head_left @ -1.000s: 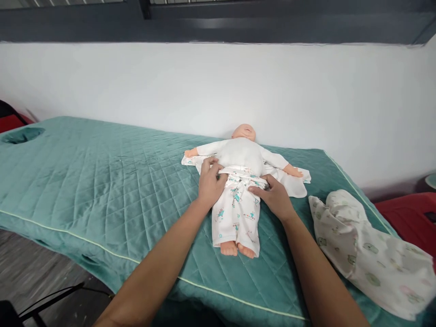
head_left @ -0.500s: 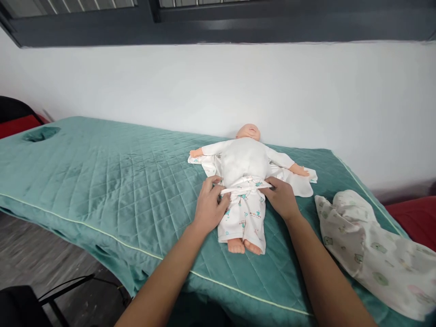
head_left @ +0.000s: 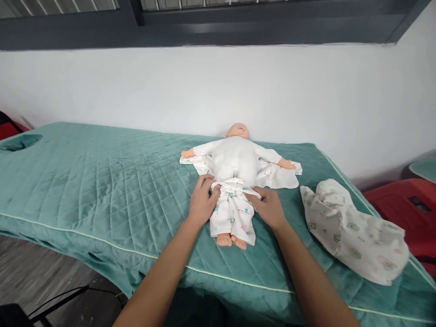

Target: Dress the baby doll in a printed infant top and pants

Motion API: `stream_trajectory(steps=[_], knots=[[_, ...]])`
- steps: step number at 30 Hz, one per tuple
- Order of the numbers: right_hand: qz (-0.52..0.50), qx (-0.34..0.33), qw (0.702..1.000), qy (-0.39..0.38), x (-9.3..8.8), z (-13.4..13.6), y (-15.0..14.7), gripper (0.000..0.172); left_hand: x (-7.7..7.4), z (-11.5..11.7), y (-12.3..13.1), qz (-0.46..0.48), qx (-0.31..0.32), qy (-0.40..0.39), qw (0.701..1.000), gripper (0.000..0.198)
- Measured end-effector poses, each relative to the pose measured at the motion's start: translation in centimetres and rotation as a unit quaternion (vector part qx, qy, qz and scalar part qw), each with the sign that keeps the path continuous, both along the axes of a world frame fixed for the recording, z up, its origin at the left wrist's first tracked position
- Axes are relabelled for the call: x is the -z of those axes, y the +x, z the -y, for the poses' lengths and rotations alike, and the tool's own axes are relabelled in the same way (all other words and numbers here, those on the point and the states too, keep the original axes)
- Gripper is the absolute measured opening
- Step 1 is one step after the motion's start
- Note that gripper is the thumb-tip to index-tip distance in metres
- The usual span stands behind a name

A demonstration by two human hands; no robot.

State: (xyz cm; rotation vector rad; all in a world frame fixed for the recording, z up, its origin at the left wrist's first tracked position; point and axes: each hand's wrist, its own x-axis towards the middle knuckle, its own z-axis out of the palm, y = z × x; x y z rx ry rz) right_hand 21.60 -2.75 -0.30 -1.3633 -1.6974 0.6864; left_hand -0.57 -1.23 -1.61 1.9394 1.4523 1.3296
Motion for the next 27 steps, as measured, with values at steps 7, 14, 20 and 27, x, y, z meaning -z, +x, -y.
stream_trajectory(steps=[7,14,20,27], knots=[[-0.065,0.008,0.997,-0.039,-0.3,-0.3,0.3,0.038,-0.3,0.2,-0.1,0.007,0.001,-0.024,1.0,0.016],[-0.084,0.02,0.996,-0.035,-0.4,-0.1,0.5,0.03,-0.1,0.1,-0.2,0.003,0.001,-0.017,1.0,0.014],[-0.089,0.023,0.995,-0.025,0.6,-0.3,0.5,0.03,0.1,0.1,-0.3,0.006,0.0,0.005,1.0,0.013],[-0.151,0.004,0.977,0.15,-2.5,0.6,3.1,0.061,-0.1,0.1,-0.2,0.011,-0.01,0.026,1.0,0.016]])
